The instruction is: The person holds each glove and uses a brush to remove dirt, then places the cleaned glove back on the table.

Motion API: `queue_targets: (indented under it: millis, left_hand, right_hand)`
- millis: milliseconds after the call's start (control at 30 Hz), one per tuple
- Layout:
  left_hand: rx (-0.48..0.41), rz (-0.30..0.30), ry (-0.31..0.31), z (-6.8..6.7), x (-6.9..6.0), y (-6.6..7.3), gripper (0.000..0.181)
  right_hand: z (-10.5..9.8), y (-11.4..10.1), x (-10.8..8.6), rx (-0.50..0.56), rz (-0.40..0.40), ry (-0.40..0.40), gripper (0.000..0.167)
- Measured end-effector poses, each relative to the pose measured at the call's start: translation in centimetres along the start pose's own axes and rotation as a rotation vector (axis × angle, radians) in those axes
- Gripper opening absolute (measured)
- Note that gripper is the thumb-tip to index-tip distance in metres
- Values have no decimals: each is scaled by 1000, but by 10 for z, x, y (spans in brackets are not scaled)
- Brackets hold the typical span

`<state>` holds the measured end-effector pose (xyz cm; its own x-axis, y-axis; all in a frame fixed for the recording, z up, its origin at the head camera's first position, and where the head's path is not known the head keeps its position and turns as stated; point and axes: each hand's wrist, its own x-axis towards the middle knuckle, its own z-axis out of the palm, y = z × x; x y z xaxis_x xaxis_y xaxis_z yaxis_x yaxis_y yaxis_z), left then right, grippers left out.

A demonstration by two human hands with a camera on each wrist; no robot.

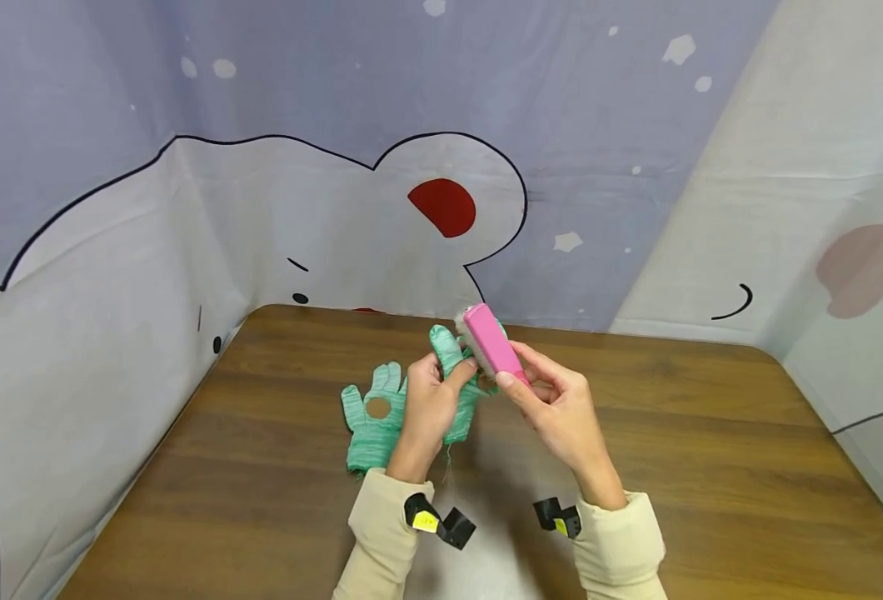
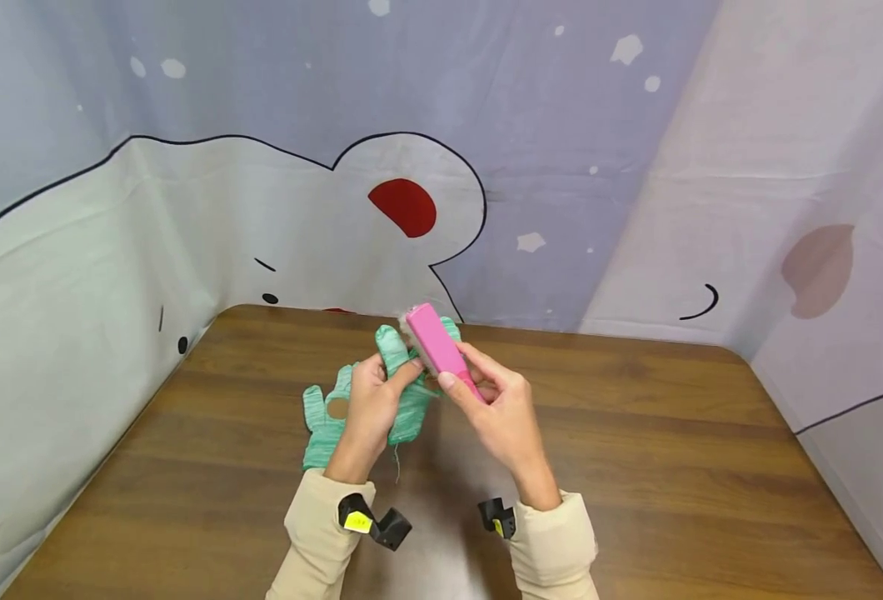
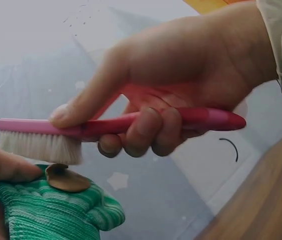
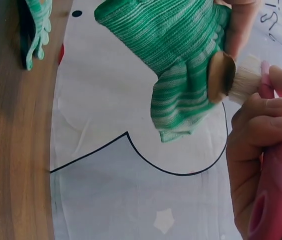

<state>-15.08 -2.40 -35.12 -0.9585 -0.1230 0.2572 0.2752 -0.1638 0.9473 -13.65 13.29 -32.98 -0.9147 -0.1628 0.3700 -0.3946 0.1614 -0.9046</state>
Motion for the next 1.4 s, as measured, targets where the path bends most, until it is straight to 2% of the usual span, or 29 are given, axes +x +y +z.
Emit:
queue_targets:
  millis: [133,333,400,500,667,800,867,1033,1200,1300,1400]
  left_hand:
    - [-100,-24,36,-1,2,2,16]
    - [-124,-51,114,-2,5,3,25]
    - [-132,-54,147,-2,6,3,27]
    - [-141,-68,173,-2,7,4,30]
    - [-148,-35,126,1,5,1,36]
    - [-186,-19,76,6,1,0,31]
    - [-230,-29,49,9,0,0,27]
    - [-344,-72,2,10,0,1,21]
    - [-447,-122,12,5,3,1,17]
    - [-475,-121,-19,2,2,0,24]
    - [-459,-104,-56,0,0,0,33]
  right_hand:
    - [-2,1,1,-17,26,5,42]
    - [-7,2,2,-59,47,-9,42]
    - [-9,0,2,-46,37,-9,42]
    - [-12,-4,3,19,27,34,40]
    - [-6,-11,1,150,11,106,35]
    - [10,-16,-2,273,-26,87,32]
    - [19,-17,-3,278,-38,72,31]
    - [36,-18,-6,113,-50,85,34]
    - [41,-7,-5,-28,-49,104,37]
    - [39,1,-4,-173,-107,157,39]
    - [35,6,-2,-314,-161,234,40]
